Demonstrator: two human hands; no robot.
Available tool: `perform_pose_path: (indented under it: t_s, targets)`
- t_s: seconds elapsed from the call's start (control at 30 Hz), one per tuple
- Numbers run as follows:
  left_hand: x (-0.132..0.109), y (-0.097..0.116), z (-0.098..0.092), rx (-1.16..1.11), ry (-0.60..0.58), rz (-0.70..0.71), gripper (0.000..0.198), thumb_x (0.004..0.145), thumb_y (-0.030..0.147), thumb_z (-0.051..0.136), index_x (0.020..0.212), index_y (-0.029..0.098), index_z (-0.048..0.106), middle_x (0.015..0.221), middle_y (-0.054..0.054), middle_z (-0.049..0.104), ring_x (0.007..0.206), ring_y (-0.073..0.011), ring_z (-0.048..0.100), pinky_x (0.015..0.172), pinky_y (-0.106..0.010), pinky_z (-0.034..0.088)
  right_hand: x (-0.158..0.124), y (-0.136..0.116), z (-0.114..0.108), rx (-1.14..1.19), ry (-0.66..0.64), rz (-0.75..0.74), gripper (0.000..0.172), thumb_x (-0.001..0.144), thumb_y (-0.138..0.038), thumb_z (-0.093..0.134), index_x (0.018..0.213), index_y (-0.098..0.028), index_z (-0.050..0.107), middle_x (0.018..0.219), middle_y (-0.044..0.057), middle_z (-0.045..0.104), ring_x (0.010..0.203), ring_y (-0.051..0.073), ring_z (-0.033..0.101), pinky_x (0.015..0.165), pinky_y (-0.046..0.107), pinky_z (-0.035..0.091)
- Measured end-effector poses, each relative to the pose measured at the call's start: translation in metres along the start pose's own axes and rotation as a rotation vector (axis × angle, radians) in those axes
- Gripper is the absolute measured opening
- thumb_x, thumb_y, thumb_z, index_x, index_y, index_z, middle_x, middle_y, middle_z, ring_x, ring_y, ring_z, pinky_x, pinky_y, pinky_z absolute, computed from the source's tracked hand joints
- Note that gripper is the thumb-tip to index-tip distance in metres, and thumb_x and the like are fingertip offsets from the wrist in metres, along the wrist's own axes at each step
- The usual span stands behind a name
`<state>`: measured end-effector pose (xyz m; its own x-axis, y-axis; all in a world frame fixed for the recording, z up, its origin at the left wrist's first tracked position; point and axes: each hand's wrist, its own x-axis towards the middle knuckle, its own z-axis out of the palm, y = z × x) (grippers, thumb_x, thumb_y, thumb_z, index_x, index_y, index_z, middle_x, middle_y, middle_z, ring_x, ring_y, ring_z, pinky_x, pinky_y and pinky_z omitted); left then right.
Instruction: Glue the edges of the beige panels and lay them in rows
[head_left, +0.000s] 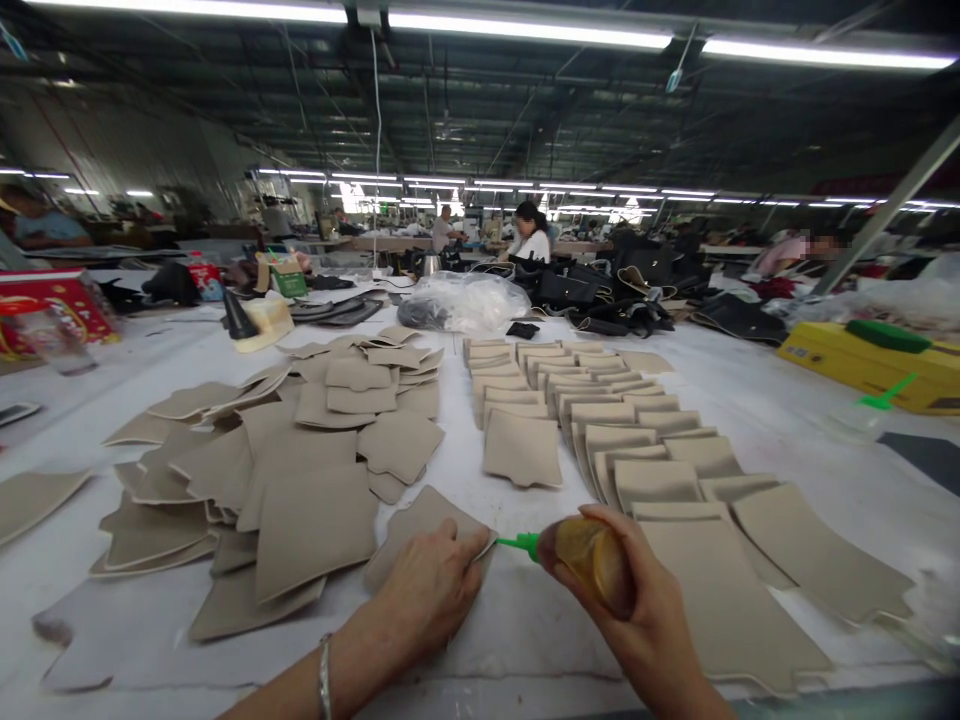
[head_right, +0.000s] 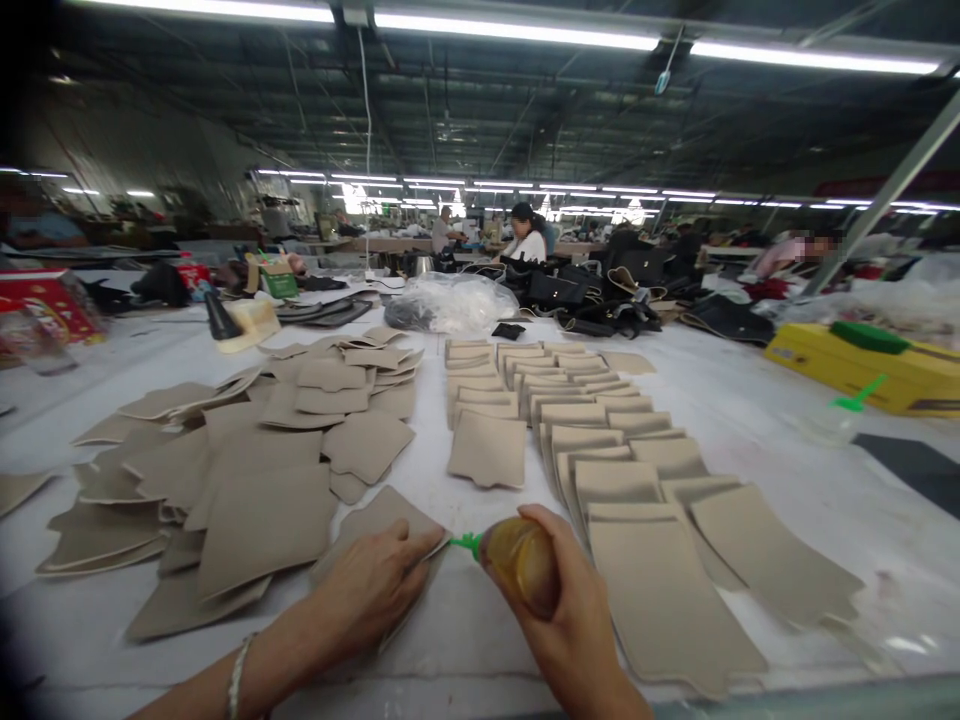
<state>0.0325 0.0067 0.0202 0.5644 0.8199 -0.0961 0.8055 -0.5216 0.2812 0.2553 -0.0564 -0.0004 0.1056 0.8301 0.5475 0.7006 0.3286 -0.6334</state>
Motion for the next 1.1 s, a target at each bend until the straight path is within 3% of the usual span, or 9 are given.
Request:
perform_pose_path:
  t_s: [0.4, 0.57, 0.7, 0.9, 1.1]
  targets:
    - [-0.002, -0.001, 0.001, -0.006, -0.007, -0.008, 0.038, 0.090, 0.026, 0.032, 0.122, 0.036, 0.050, 0.086, -0.003, 0.057, 0.074, -0.0225, 0.063, 0.066, -0.031, 0.043, 0.000, -0.003, -0.002, 0.072, 0.041, 0.085, 0.041, 0.083, -0.045, 0.066, 0.116, -0.026, 0.050, 0.105, 0.002, 0.058, 0.090, 0.021, 0.059, 0.080, 0.028, 0.047]
    - [-0.004, -0.005, 0.000, -0.029, -0.022, 0.014, 0.042, 0.090, 0.026, 0.031, 0.129, 0.037, 0.045, 0.088, -0.004, 0.057, 0.077, -0.0222, 0.063, 0.068, -0.032, 0.043, -0.006, 0.001, -0.003, 0.147, -0.077, 0.115, 0.040, 0.085, -0.042, 0.065, 0.117, -0.026, 0.049, 0.106, 0.001, 0.059, 0.090, 0.020, 0.059, 0.077, 0.024, 0.048]
    - [-0.005, -0.006, -0.001, -0.036, -0.035, 0.015, 0.042, 0.091, 0.027, 0.030, 0.130, 0.036, 0.045, 0.089, -0.004, 0.057, 0.076, -0.0215, 0.062, 0.069, -0.032, 0.042, -0.009, 0.003, -0.003, 0.193, -0.016, 0.182, 0.041, 0.083, -0.044, 0.065, 0.115, -0.024, 0.050, 0.097, 0.001, 0.060, 0.082, 0.019, 0.060, 0.073, 0.024, 0.049]
    - [-0.006, -0.005, -0.002, -0.036, -0.039, 0.020, 0.044, 0.092, 0.026, 0.029, 0.133, 0.035, 0.042, 0.091, -0.004, 0.057, 0.077, -0.0207, 0.062, 0.072, -0.031, 0.043, -0.014, 0.005, -0.004, 0.198, -0.141, 0.130, 0.041, 0.086, -0.041, 0.063, 0.120, -0.025, 0.046, 0.110, 0.003, 0.057, 0.099, 0.022, 0.057, 0.080, 0.025, 0.048]
    - [-0.008, -0.004, -0.006, -0.039, -0.053, 0.014, 0.044, 0.094, 0.028, 0.027, 0.135, 0.035, 0.041, 0.091, -0.004, 0.057, 0.077, -0.0208, 0.062, 0.072, -0.031, 0.043, -0.019, -0.006, -0.001, 0.275, -0.052, 0.235, 0.041, 0.080, -0.042, 0.067, 0.114, -0.023, 0.052, 0.104, 0.003, 0.058, 0.091, 0.023, 0.058, 0.080, 0.027, 0.046]
